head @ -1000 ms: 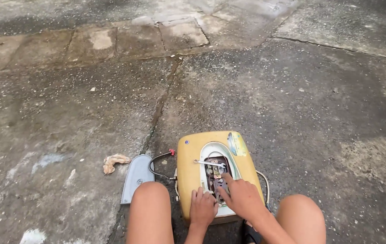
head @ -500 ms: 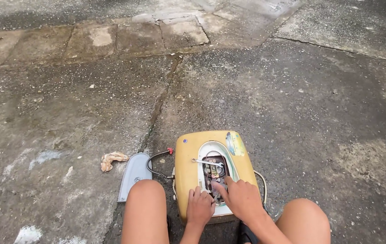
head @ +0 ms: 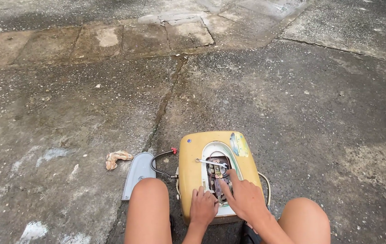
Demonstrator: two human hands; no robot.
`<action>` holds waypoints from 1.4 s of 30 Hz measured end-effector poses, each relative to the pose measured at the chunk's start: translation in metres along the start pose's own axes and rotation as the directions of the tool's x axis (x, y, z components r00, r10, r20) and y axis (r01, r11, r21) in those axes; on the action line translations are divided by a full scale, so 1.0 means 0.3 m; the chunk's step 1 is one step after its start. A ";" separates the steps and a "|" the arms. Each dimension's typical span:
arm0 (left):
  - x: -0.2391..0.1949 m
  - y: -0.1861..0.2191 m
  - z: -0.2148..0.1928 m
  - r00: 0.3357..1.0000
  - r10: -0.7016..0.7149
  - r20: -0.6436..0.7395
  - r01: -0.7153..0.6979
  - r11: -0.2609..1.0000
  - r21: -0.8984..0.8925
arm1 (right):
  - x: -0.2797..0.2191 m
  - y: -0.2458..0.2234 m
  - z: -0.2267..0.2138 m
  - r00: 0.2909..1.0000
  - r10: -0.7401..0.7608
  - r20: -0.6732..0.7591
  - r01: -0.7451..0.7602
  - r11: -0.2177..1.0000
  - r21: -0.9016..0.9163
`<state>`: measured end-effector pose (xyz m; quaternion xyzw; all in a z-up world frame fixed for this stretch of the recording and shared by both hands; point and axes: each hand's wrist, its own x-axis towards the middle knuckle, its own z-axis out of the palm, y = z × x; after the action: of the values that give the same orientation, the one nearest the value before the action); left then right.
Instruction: The person sits on a red stool and repairs a yellow portable gas water heater placed on the ground. They use a wrench to loosen and remove a cylindrical component from the internal mechanism, then use a screwdriver to adjust internal parts and wires. The person handles the removed component and various internal parts throughout the process.
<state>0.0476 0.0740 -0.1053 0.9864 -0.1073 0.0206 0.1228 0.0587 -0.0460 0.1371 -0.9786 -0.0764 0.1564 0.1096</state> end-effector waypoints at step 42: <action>-0.011 -0.022 0.060 0.942 0.081 -0.325 -0.068 0.996 0.051 | -0.032 -0.008 -0.004 0.971 -0.227 0.082 0.216 0.968 0.125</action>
<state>0.0461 0.0766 -0.1246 0.9668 -0.1225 0.1903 0.1189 0.0499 -0.0455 0.1417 -0.9474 -0.1811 0.1939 0.1790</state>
